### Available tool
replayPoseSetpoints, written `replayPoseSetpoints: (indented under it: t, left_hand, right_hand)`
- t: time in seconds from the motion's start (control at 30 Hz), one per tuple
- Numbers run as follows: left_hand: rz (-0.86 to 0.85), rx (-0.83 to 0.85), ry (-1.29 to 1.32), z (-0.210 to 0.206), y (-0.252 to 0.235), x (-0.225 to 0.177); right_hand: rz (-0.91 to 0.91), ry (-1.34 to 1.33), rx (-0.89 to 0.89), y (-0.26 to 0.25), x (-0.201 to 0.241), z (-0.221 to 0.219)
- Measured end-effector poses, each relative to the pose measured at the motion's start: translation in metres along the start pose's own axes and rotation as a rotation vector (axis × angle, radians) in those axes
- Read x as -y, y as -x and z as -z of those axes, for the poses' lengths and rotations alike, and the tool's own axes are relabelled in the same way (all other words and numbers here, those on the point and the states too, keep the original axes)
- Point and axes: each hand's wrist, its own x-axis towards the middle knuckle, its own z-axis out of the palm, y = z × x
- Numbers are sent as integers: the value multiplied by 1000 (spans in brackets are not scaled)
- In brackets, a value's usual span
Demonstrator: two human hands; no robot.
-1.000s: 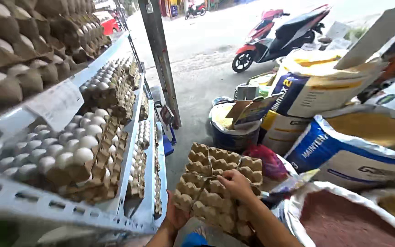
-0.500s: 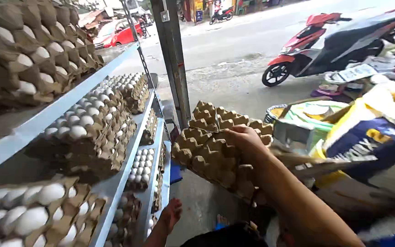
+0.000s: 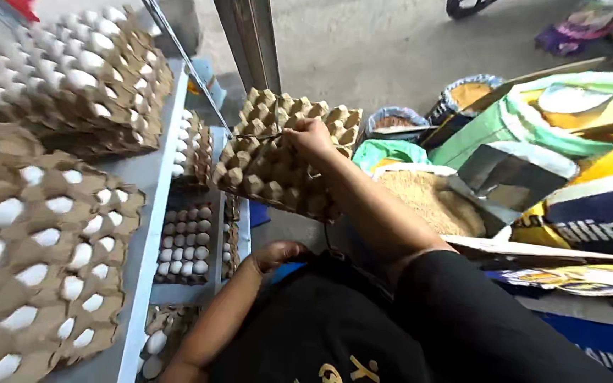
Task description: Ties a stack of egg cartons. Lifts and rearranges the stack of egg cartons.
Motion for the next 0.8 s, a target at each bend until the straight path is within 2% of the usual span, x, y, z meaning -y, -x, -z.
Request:
replayPoseSetpoints:
  t: [0.07, 0.17, 0.27, 0.5, 0.57, 0.6, 0.7, 0.73, 0.8]
  left_hand:
    - [141, 35, -132, 14, -16, -19]
    - [333, -38, -242, 24, -30, -28]
    - [390, -119, -354, 32, -39, -31]
    - [4, -113, -253, 53, -49, -24]
    - [-11, -167, -234, 53, -55, -24]
    - [62, -239, -189, 52, -58, -24]
    - [453, -548, 83, 50, -79, -28]
    - [545, -584, 109, 55, -86, -23]
    - [612, -525, 67, 65, -96, -11]
  right_hand:
    - [-52, 26, 26, -22, -17, -16]
    - [-146, 42, 85, -49, -45, -35]
    - [-207, 29, 127, -75, -73, -47]
    - [-376, 13, 165, -132, -124, -75]
    - [-433, 4, 174, -144, -140, -83]
    - [-466, -11, 170, -147, -146, -88]
    - [-564, -112, 137, -150, -158, -96]
    - [-585, -134, 130, -151, -160, -97]
    - [-606, -176, 132, -152, -162, -99]
